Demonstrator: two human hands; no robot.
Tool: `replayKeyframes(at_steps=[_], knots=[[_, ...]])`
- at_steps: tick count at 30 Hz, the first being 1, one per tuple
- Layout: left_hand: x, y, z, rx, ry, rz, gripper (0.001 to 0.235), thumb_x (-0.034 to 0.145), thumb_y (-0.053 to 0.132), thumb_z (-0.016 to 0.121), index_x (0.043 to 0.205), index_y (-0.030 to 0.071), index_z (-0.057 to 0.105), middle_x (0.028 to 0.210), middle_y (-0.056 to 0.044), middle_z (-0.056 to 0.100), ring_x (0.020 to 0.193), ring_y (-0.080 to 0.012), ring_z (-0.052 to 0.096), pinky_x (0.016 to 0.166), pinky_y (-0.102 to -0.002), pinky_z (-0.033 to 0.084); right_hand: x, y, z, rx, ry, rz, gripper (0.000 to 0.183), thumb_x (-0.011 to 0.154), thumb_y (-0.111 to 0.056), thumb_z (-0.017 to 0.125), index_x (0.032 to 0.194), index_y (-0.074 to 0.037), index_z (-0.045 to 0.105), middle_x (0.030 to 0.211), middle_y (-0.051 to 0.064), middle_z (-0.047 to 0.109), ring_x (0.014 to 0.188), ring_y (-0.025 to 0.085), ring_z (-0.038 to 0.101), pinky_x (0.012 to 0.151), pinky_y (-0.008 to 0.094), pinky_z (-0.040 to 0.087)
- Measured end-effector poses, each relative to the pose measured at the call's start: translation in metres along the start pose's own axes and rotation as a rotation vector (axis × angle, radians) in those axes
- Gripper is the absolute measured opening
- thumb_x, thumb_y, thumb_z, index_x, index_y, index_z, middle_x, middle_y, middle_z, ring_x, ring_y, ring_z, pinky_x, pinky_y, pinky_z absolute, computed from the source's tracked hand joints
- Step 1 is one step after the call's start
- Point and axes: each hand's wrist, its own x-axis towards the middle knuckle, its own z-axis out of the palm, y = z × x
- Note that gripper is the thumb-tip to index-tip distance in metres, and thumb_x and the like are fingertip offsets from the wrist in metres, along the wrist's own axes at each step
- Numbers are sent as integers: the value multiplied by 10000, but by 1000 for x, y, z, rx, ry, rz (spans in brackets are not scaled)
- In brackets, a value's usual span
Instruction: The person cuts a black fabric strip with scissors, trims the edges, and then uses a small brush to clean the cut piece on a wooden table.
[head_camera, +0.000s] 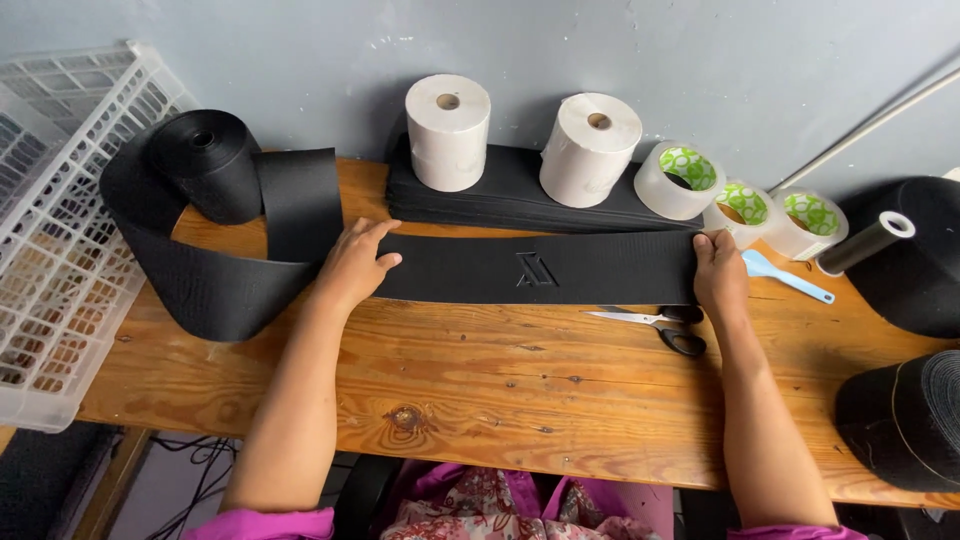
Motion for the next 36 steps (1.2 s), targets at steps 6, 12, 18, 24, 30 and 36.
replayKeyframes(at_steps=[6, 12, 18, 24, 30, 36], knots=[[1, 6, 5, -273, 31, -70, 690, 908, 232, 777, 1519, 110, 482, 1348, -243, 546, 1243, -376, 612, 981, -491, 541, 13, 33, 2, 172, 12, 99, 278, 1220, -310, 494, 1158, -72, 623, 832, 168, 635, 815, 356, 672, 626, 466, 522], [-1, 24, 7, -689, 16, -221, 589, 902, 275, 804, 1386, -6, 621, 1237, -246, 687, 1141, -319, 679, 846, -424, 584, 4, 14, -12, 15, -51, 117, 301, 1194, -311, 513, 1184, -40, 644, 884, 252, 670, 935, 473, 687, 720, 547, 528], [8, 10, 18, -676, 4, -154, 454, 898, 164, 774, 1312, 12, 665, 1127, -169, 748, 1010, -206, 697, 784, -376, 589, 3, 8, -14, -88, -110, 146, 316, 1171, -350, 500, 1228, -63, 617, 949, 281, 702, 1031, 500, 683, 829, 586, 533], [12, 6, 22, -836, 66, -149, 305, 834, 100, 829, 1128, 71, 755, 973, -77, 770, 937, -158, 705, 755, -364, 612, -10, -21, -23, -101, -127, 151, 315, 1174, -310, 454, 1245, -31, 581, 974, 338, 701, 1046, 542, 670, 875, 619, 523], [20, -13, 30, -949, 123, -194, 205, 810, 58, 832, 1002, 67, 762, 881, -56, 757, 839, -131, 700, 705, -339, 626, -16, -37, -28, -69, -112, 134, 296, 1174, -284, 440, 1218, -21, 569, 978, 366, 692, 1040, 568, 659, 868, 642, 511], [22, -11, 34, -770, 174, -134, 291, 829, 134, 846, 1105, 85, 764, 942, -70, 742, 815, -114, 702, 681, -310, 613, -4, -5, -15, -33, -160, 126, 345, 1153, -368, 494, 1266, -62, 609, 1071, 342, 700, 1097, 531, 652, 915, 608, 511]])
